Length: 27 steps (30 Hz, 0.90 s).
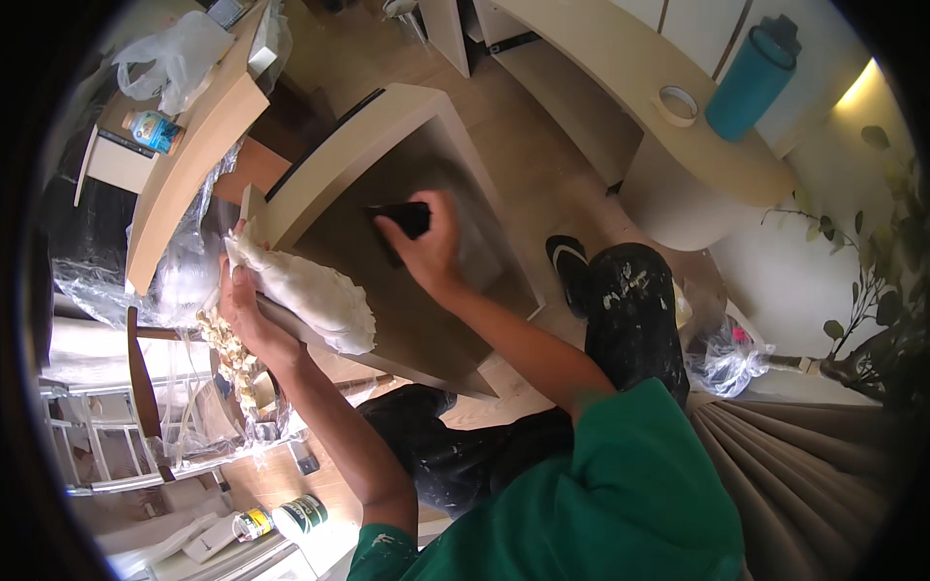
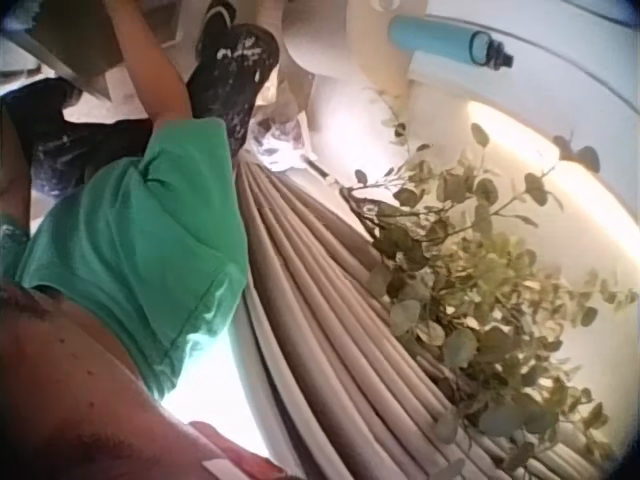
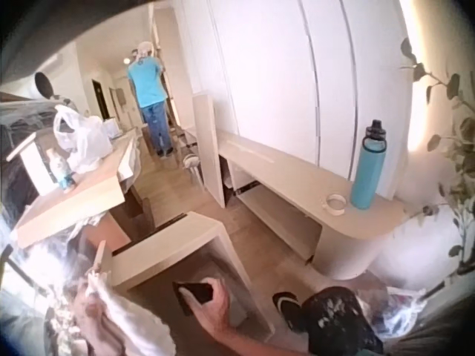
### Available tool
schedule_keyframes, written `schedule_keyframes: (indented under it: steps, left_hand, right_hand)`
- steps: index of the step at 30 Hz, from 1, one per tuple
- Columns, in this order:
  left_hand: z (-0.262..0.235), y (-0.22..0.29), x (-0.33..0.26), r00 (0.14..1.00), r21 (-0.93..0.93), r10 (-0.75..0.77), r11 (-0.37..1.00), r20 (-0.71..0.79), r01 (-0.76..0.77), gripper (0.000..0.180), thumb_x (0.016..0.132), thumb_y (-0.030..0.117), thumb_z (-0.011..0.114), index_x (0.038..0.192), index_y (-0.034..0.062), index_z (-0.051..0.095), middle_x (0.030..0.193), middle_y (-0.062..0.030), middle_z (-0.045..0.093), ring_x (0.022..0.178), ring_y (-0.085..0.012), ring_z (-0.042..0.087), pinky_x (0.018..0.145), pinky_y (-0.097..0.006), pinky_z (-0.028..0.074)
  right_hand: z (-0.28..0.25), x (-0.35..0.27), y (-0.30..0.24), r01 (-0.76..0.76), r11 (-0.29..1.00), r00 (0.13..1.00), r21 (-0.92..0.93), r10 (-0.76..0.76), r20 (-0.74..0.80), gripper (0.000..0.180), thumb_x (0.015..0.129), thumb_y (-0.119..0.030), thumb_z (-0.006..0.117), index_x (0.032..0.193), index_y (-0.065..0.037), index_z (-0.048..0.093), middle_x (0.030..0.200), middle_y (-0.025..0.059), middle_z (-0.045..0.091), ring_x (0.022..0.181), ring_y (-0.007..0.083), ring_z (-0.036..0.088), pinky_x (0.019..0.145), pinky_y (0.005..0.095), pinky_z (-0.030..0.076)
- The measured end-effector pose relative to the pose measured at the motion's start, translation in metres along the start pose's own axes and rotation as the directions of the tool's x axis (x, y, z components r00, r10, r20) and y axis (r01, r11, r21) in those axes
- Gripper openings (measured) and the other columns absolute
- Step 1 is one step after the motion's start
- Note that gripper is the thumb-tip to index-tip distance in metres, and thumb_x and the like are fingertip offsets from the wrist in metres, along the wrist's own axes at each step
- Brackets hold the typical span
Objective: The person applies a substance to the inner corners of a wooden drawer using a putty knife and a cloth, then sands the outer edges and surface of the drawer with a sanding block.
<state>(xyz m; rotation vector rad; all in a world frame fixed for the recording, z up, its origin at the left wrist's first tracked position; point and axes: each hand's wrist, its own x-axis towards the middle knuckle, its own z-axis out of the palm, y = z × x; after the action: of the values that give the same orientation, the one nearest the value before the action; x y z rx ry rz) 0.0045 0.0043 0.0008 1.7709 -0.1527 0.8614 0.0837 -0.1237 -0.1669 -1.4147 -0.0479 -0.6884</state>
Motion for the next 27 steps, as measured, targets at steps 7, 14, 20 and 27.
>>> schedule_keyframes:
  steps: [7,14,20,27]
  left_hand:
    - [-0.01,-0.011,0.008,0.979,0.029,0.162,0.986,0.127,-0.167,0.113,0.083,0.089,0.014,0.11,-0.0084,0.064,0.115,-0.0189,0.06,0.125,-0.0347,0.048,0.109,-0.046,0.029]
    - [-0.027,-0.022,0.008,0.98,-0.243,-0.113,0.958,0.164,0.151,0.139,0.061,0.103,0.015,0.144,-0.0059,0.042,0.147,-0.0159,0.044,0.134,-0.0284,0.04,0.115,-0.042,0.025]
    - [-0.015,-0.027,0.004,0.983,-0.239,-0.163,0.954,0.087,0.18,0.085,0.095,0.066,0.043,0.143,-0.0043,0.04,0.14,-0.0146,0.049,0.129,-0.0218,0.045,0.111,-0.038,0.032]
    - [-0.013,-0.026,0.003,0.962,-0.326,-0.27,0.913,-0.03,0.246,0.047,0.098,0.035,0.053,0.13,0.0002,0.053,0.119,-0.0106,0.063,0.107,-0.0199,0.061,0.097,-0.035,0.045]
  right_hand:
    - [-0.029,0.094,-0.161,-0.323,0.765,0.857,0.557,-0.013,0.515,0.027,0.088,-0.003,0.069,0.112,-0.001,0.058,0.099,0.0031,0.061,0.088,0.0082,0.06,0.08,0.0229,0.05]
    - [0.006,0.136,-0.209,-0.121,0.891,0.608,0.437,-0.281,0.742,0.038,0.076,-0.007,0.078,0.111,-0.003,0.064,0.095,0.0063,0.068,0.085,0.0112,0.063,0.071,0.0268,0.05]
    - [0.042,0.119,-0.202,0.057,0.942,0.555,0.33,-0.304,0.774,0.04,0.076,-0.008,0.08,0.112,0.0,0.066,0.099,0.0126,0.073,0.088,0.0141,0.067,0.08,0.0283,0.051]
    - [0.017,0.073,-0.155,-0.543,0.68,0.634,0.493,-0.053,0.771,0.054,0.091,-0.034,0.07,0.128,0.002,0.058,0.117,0.0079,0.065,0.107,0.0139,0.059,0.095,0.0292,0.045]
